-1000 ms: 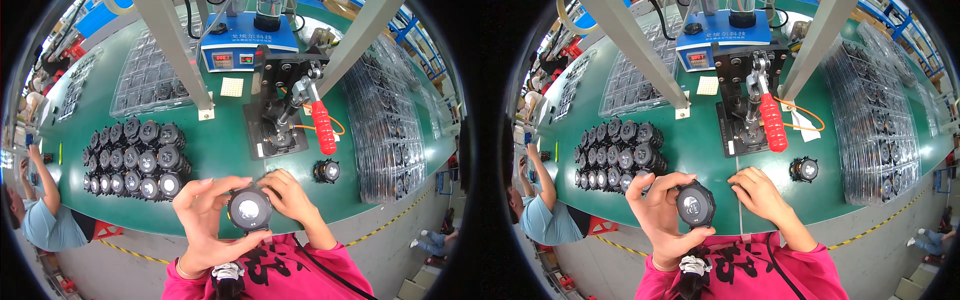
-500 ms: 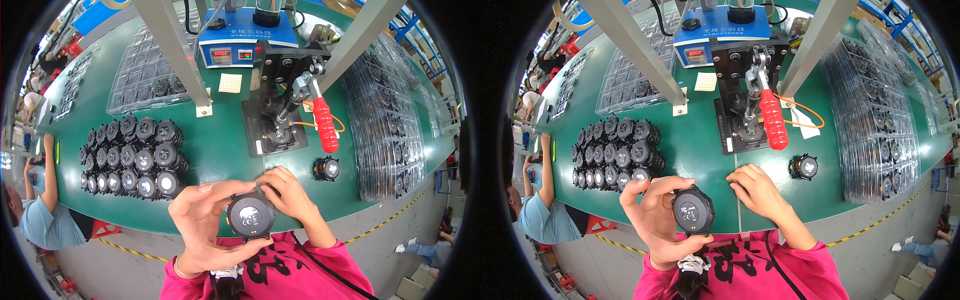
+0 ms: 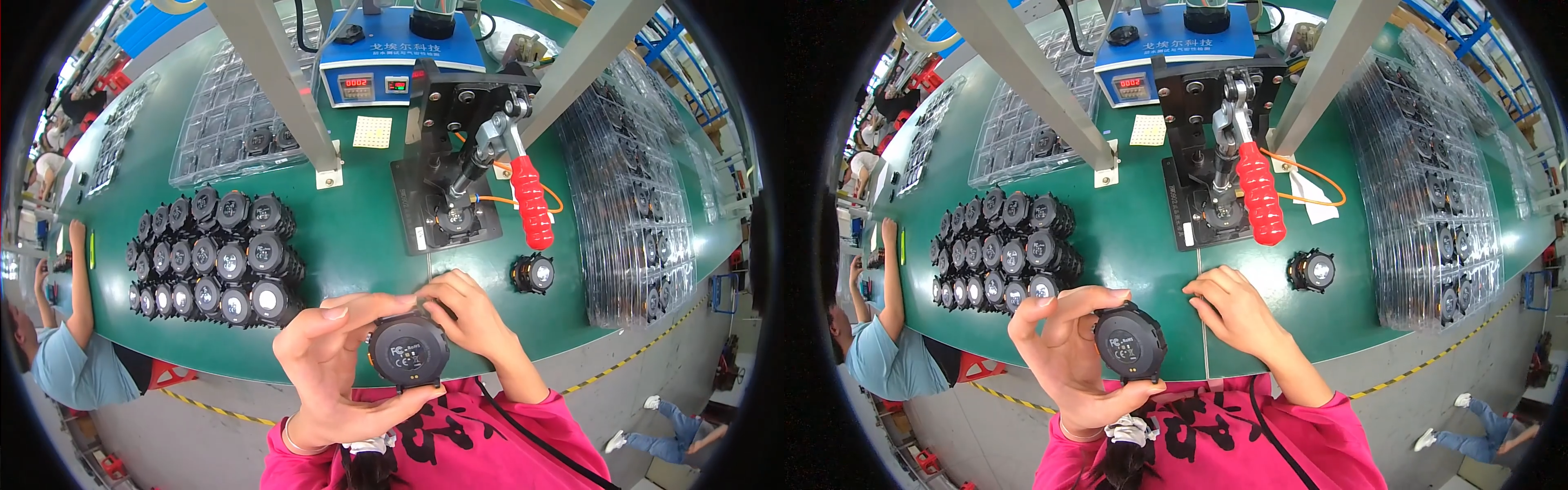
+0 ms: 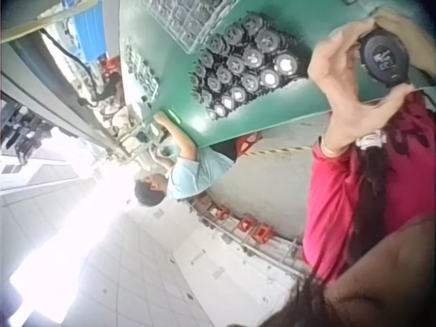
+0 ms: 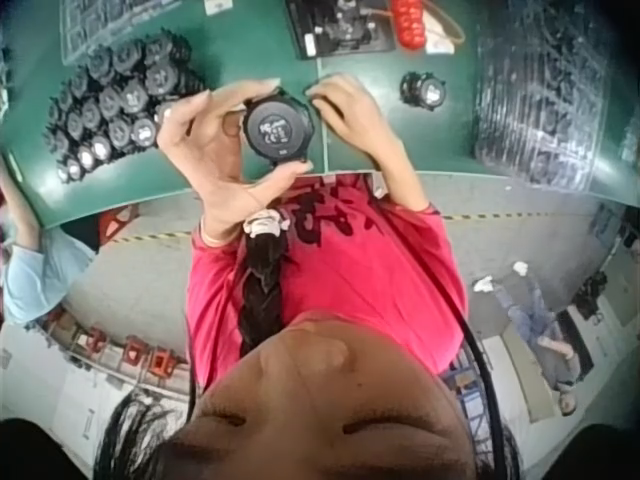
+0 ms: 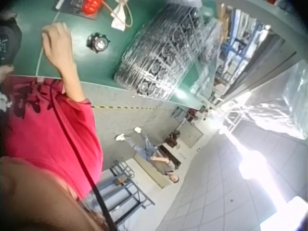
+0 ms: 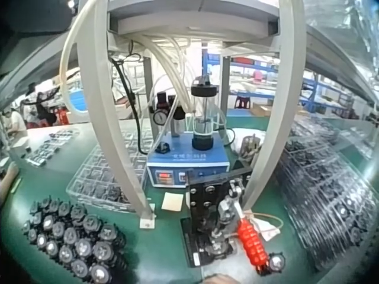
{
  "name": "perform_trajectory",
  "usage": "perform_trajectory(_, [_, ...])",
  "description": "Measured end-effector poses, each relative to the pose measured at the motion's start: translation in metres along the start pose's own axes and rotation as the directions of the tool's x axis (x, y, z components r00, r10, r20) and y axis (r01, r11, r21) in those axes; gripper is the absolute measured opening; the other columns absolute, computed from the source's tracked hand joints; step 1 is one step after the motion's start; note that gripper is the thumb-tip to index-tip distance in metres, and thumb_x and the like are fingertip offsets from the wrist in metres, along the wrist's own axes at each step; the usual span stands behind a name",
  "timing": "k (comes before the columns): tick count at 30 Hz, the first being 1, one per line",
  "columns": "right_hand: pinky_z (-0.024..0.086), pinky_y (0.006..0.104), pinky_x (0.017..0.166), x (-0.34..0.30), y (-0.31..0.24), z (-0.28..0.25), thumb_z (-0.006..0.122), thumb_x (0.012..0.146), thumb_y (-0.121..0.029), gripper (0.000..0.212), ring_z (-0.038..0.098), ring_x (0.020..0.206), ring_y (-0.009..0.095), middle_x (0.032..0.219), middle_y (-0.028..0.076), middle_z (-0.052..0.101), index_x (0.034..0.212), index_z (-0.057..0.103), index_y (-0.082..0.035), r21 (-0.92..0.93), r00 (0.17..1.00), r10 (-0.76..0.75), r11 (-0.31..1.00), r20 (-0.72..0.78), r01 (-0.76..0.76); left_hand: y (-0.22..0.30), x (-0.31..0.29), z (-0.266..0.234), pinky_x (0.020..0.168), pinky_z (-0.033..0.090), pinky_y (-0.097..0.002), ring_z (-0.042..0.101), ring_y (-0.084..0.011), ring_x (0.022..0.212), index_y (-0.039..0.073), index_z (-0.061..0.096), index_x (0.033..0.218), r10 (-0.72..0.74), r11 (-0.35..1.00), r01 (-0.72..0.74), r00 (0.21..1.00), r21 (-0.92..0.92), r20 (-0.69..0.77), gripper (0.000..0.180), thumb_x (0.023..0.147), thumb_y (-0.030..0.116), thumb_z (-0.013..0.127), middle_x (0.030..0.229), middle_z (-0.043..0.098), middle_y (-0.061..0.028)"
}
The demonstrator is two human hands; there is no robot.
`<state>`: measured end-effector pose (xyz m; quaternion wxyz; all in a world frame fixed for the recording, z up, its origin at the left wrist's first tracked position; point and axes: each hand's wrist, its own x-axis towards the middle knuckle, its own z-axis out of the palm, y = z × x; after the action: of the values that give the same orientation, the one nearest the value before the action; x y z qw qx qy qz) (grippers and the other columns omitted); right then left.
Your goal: The person assembles electronic components by hand, taking them from a component tray and pressing them into a housing part using a manual toggle press.
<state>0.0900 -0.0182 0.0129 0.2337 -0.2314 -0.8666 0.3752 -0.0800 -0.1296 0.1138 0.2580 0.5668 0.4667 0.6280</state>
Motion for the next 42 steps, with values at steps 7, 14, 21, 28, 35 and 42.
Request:
perform_trajectory(7, [0.046,0.0402,0.078,0.001,-0.003,-0.002,0.064,0.082,-0.004,0.017,0.056,0.085,0.03,0.091,0.011,0.059,0.099,0.062,-0.002,-0.011,1.0,-0.017,1.0,-0.009,0.016,-0.007,-0.006,0.005,0.099,0.044,-0.0456,0.052,-0.0359,0.12,0.001,0.019,0.146,-0.249,0.915,0.242,0.968,-0.321,0.022,0.071,0.092,0.019,0.062,0.133,0.044,-0.0296])
perform_trajectory(14, [0.046,0.0405,0.077,-0.001,-0.001,0.0,0.065,0.081,-0.004,0.018,0.056,0.085,0.03,0.091,0.011,0.059,0.099,0.062,-0.003,-0.011,1.0,-0.011,1.0,-0.007,0.011,-0.011,0.002,0.004,0.106,0.039,-0.056,0.028,-0.0565,0.132,0.002,0.004,0.151,-0.538,0.078,0.383,0.794,-0.92,0.285,0.064,0.102,0.03,0.035,0.15,0.016,-0.0338])
perform_trajectory(21, [0.045,0.0404,0.077,0.001,0.001,0.0,0.065,0.08,-0.004,0.02,0.056,0.086,0.03,0.092,0.01,0.059,0.099,0.062,-0.003,0.034,0.999,-0.029,0.999,-0.029,0.03,-0.008,0.007,0.003,0.112,0.034,-0.0495,0.031,-0.0414,0.137,0.002,0.01,0.151,-0.55,0.217,0.447,0.79,-0.868,0.27,0.067,0.101,0.039,0.036,0.151,0.019,-0.0301])
perform_trajectory(28, [0.045,0.0409,0.076,-0.001,0.004,-0.002,0.065,0.081,-0.005,0.019,0.056,0.087,0.03,0.093,0.01,0.059,0.099,0.062,-0.004,-0.001,1.0,-0.007,1.0,0.004,0.007,-0.02,0.008,0.007,0.112,0.033,-0.0503,0.036,-0.0409,0.135,-0.003,0.015,0.149,-0.555,0.254,0.414,0.803,-0.874,0.219,0.067,0.101,0.037,0.039,0.146,0.029,-0.0311])
perform_trajectory(35, [0.047,0.038,0.08,-0.003,-0.005,0.002,0.063,0.085,-0.008,0.021,0.059,0.089,0.026,0.096,0.011,0.059,0.106,0.059,-0.004,0.112,0.994,0.104,0.988,-0.012,-0.102,-0.096,-0.012,0.011,0.107,0.039,-0.0414,0.052,-0.0293,0.122,-0.007,0.044,0.135,-0.476,0.851,0.42,0.871,-0.316,-0.125,0.046,0.103,0.025,0.039,0.131,0.052,-0.0208])
perform_trajectory(42, [0.041,0.0429,0.1,0.026,-0.015,0.0,0.056,0.09,-0.022,0.075,0.042,0.127,0.034,0.145,0.019,0.03,0.147,0.01,-0.004,0.405,0.735,0.039,0.854,-0.677,0.327,-0.113,-0.019,0.019,0.105,0.037,-0.0465,0.041,-0.0415,0.128,0.0,0.051,0.125,-0.228,0.748,0.174,0.974,0.64,0.002,0.05,0.078,0.002,0.068,0.13,0.046,-0.0202])
